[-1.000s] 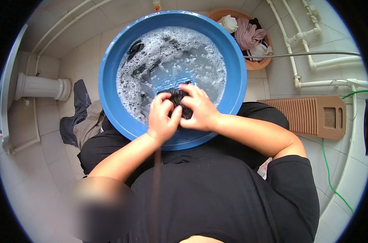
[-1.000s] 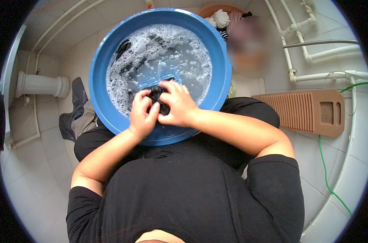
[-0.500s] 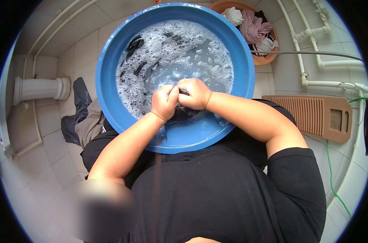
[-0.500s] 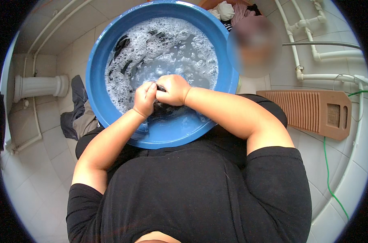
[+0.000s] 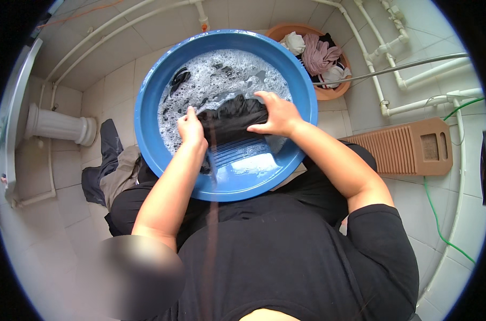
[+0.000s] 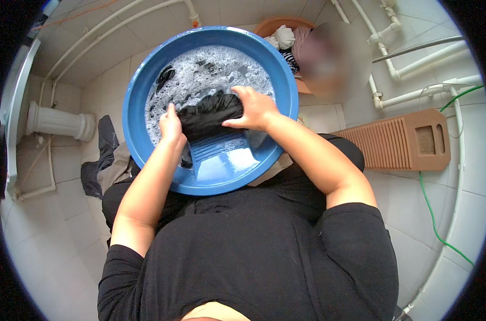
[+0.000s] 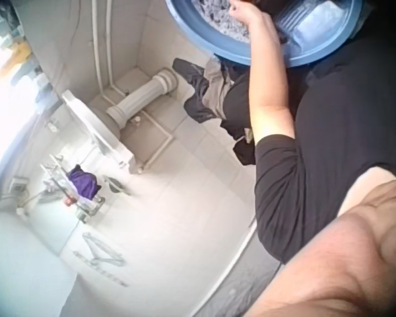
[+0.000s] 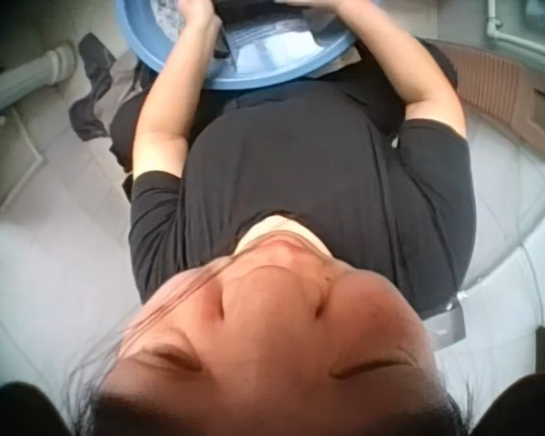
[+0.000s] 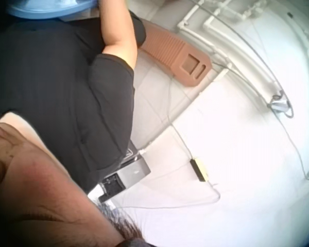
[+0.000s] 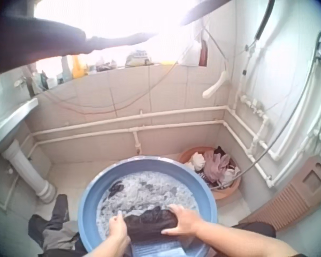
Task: The person hand washes a pink cloth and a black jacket in a blue basin filled with soapy water. They scrub the items against a washboard integrated into the basin, rinse them, and wring out the excess water.
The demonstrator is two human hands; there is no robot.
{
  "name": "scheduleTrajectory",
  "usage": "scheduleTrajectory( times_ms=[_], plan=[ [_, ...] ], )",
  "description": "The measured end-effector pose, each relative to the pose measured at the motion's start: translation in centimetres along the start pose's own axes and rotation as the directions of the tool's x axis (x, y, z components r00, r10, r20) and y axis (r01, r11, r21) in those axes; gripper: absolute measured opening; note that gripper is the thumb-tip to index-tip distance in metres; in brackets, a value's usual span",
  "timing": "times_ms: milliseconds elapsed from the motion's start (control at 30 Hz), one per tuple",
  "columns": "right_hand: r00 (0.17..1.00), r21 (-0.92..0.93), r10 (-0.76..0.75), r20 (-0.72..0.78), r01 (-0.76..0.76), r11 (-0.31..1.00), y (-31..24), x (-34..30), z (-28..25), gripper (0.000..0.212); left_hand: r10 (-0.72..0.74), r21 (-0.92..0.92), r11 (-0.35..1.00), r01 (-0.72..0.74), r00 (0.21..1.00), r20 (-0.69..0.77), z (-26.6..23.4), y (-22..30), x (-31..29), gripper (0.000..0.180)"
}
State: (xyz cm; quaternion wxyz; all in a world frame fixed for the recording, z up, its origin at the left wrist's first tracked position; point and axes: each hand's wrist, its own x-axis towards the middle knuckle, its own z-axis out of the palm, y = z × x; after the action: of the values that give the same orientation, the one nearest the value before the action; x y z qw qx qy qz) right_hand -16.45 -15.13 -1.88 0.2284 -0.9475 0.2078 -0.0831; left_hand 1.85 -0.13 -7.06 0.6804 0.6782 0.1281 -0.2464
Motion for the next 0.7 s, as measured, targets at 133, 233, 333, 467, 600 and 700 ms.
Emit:
scheduleTrajectory(
  times_ms=[133, 233, 333, 467, 600, 700],
  plan=[
    [0.948, -0.283, 0.318, -0.011, -0.308, 0.908, 1.0, 0.1, -2.6, 0.059, -0.071, -0.257, 0.956, 0.141, 0.962, 0.262, 1.3, 3.2, -3.4, 0.036],
    [0.982, -0.501, 0.186, -0.032, -0.177, 0.847, 0.5, 0.9, -2.7, 0.04, 0.167, -0.27, 0.962, 0.043, 0.687, 0.707, 1.6, 3.4, -6.2, 0.027],
    [1.0, -0.418, 0.01, -0.003, -0.01, 0.908, -0.1, 2.2, -0.4, 0.04, 0.204, 0.166, 0.813, -0.558, 0.541, 0.816, 1.0, -0.9, -4.0, 0.034],
    [0.985, -0.338, 0.164, 0.054, -0.137, 0.931, 2.1, 4.1, 3.8, 0.057, -0.143, 0.495, -0.148, -0.856, 0.514, 0.846, -0.7, -2.4, -4.2, 0.08],
    [0.935, -0.311, 0.294, 0.199, -0.224, 0.924, 4.2, 6.1, 6.6, 0.058, -0.218, 0.496, -0.127, -0.859, 0.512, 0.831, -0.7, -1.7, -4.3, 0.081],
    [0.957, -0.538, 0.212, 0.196, -0.076, 0.84, 8.1, 6.9, 9.2, 0.053, -0.232, 0.465, -0.155, -0.872, 0.489, 0.841, -0.5, -1.4, -4.3, 0.081]
  ],
)
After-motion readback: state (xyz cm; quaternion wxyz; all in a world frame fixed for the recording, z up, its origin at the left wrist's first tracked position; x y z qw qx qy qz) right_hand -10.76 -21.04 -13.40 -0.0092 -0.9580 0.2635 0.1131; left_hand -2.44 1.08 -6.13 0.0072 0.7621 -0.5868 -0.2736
